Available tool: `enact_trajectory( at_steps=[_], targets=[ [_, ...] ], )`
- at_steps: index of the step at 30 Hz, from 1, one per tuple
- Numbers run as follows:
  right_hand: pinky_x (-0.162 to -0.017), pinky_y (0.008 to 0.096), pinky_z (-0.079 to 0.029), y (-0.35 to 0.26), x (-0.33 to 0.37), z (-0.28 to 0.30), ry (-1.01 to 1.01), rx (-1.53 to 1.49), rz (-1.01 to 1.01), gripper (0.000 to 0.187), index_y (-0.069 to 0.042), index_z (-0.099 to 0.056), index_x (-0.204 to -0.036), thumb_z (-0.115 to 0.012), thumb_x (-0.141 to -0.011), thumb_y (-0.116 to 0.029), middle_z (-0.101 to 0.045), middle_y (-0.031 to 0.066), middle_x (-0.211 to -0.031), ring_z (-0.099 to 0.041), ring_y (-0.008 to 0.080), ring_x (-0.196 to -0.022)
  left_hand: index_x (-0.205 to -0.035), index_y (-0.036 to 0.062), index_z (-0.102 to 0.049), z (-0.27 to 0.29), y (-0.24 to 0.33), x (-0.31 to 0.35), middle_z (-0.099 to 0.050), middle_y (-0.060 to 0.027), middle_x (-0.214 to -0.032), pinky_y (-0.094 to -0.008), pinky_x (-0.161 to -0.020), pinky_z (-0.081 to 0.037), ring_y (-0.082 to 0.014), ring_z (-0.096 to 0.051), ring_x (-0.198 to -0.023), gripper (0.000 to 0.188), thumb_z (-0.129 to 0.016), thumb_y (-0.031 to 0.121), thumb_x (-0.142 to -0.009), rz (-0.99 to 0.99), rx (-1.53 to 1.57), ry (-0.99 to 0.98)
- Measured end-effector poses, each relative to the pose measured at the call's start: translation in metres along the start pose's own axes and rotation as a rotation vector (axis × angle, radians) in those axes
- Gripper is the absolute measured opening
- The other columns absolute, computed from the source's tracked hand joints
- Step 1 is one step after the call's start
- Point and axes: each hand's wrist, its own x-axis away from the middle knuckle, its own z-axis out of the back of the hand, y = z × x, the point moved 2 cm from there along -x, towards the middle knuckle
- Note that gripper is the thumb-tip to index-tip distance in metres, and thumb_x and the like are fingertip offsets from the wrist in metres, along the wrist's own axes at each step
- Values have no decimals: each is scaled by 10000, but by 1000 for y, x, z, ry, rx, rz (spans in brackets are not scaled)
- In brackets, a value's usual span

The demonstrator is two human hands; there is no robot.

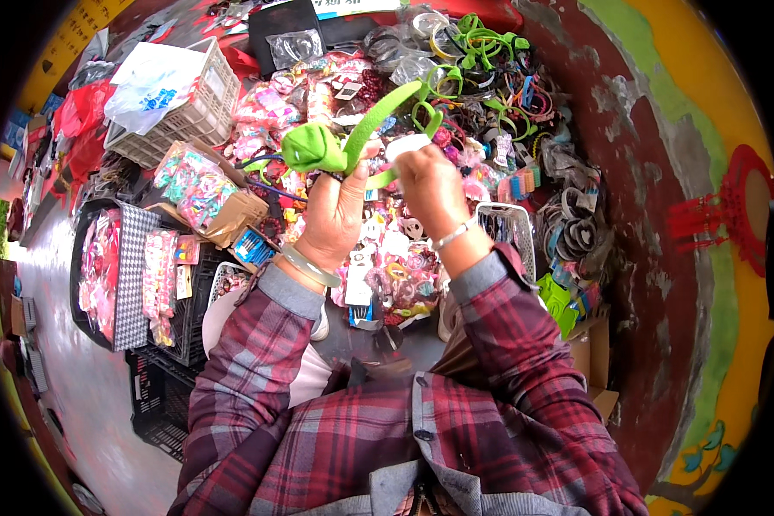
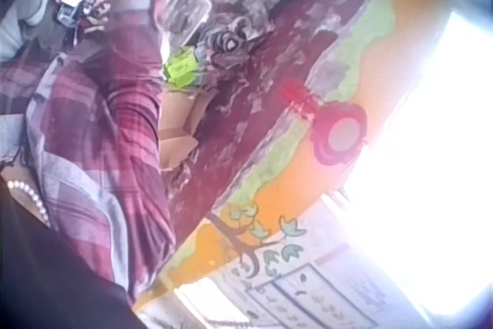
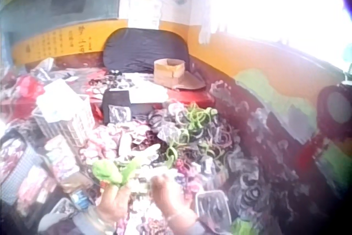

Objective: The person picks up various small retail items including hair clips and a headband from a large pile, wiping each one with a white cloth before placing some back or into containers.

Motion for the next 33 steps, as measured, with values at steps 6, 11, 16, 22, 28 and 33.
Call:
enact_trajectory(
  at_steps=[6,11,16,22,28,33],
  targets=[
    [-575,397,-485,2,-5,9,53,325,19,29,-53,-568,-718,-591,-702,-60,-529,130,-742,-575,319,-656,-967,16,-554,5,4,3,-576,-44,-918,-190,-683,-405,-79,-522,-800,367,-335,311,-966,77,-24,-53],
    [-615,368,-471,-44,17,-3,-21,-674,-265,98,-43,-633,-826,-610,-748,-99,-573,131,-746,-577,318,-685,-807,39,-526,11,0,2,-515,12,-750,-193,-572,-332,-41,-404,-642,335,-367,290,-962,58,0,45],
    [-618,363,-486,-5,-2,7,12,17,-1,68,-65,-627,-814,-628,-756,-100,-575,134,-779,-595,301,-701,-753,34,-500,10,8,-1,-501,-2,-700,-204,-555,-323,-61,-407,-608,363,-379,309,-957,71,-2,15],
    [-606,342,-485,51,-23,45,361,243,-150,57,-73,-630,-804,-618,-754,-98,-589,107,-748,-588,262,-635,-788,44,-511,15,-10,-2,-511,-43,-703,-238,-549,-343,-104,-451,-634,341,-400,325,-946,463,386,52],
    [-674,264,-499,60,-24,67,233,-1181,-651,243,27,-578,-1035,-581,-807,-56,-632,94,-895,-610,148,-750,-798,65,-485,50,-31,-9,-523,-67,-750,-253,-557,-379,-164,-494,-685,260,-422,275,-939,639,881,300],
    [-746,253,-485,23,-23,53,19,-1064,-514,323,26,-545,-1127,-578,-813,-43,-610,98,-1033,-591,140,-880,-827,42,-489,54,-33,-12,-544,-89,-750,-269,-537,-370,-181,-509,-675,263,-409,264,-943,668,929,339]
  ],
)
